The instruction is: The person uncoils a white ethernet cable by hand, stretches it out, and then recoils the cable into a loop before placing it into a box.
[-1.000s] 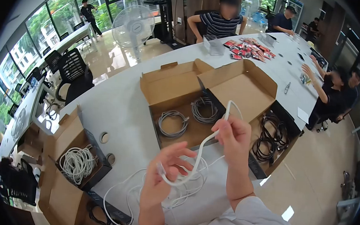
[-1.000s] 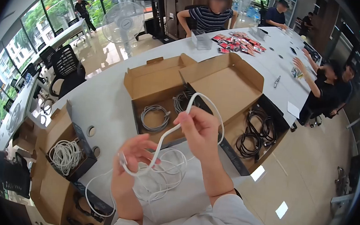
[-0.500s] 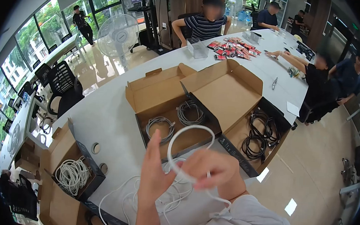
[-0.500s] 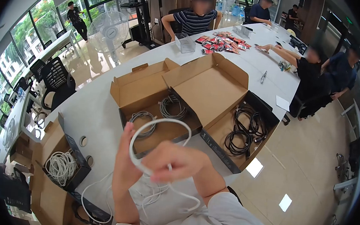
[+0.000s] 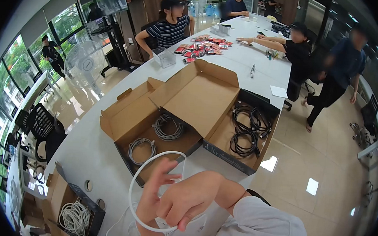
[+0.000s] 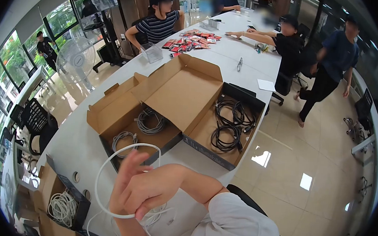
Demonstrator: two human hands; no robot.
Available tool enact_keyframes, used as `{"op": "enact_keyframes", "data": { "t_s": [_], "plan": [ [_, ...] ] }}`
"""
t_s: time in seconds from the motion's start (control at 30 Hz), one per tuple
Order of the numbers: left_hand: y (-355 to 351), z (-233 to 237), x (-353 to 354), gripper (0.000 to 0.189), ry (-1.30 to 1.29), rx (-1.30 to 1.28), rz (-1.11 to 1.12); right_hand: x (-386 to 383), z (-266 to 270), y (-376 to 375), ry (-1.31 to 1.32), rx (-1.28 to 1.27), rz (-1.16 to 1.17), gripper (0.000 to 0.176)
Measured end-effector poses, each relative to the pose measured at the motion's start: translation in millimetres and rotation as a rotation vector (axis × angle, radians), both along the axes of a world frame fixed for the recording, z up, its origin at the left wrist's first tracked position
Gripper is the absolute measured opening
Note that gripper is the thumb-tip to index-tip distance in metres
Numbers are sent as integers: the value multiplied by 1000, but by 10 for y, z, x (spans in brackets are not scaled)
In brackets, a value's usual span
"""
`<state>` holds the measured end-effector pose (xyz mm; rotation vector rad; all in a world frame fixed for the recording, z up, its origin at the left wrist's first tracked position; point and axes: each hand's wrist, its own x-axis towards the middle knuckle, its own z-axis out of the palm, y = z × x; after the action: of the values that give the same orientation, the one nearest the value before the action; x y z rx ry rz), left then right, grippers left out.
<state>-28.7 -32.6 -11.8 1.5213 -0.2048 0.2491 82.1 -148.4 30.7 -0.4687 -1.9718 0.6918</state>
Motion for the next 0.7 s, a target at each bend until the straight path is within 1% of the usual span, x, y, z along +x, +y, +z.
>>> {"op": "enact_keyframes", "data": {
  "t_s": [0.1, 0.23, 0.33, 0.43, 0.53, 0.57, 0.63, 0.67, 0.7],
  "plan": [
    [81, -56, 41, 82, 111, 140, 412, -7, 20, 17, -3, 36, -3, 38],
    [37, 85, 40, 88, 134, 158, 518, 17, 21, 15, 54, 35, -31, 37],
    [39, -15, 73, 92, 80, 220, 577, 17, 6, 7, 144, 2, -25, 37],
    [79, -99, 120, 95, 91, 346, 685, 26, -2, 25, 208, 4, -2, 36],
    [153, -135, 130, 92, 100, 421, 760, 55, 31, -14, 253, 2, -36, 35],
    [162, -137, 143, 90, 71, 342, 782, 58, 46, -22, 269, -3, -53, 34],
    [189, -123, 153, 87, 19, 184, 830, 37, 39, 2, 304, 62, -265, 31],
    [233, -112, 113, 78, -54, 177, 811, 33, 42, 15, 320, 95, -369, 30],
    [288, -114, 61, 76, -95, 157, 784, 37, 69, 21, 313, 98, -493, 27]
  ]
}}
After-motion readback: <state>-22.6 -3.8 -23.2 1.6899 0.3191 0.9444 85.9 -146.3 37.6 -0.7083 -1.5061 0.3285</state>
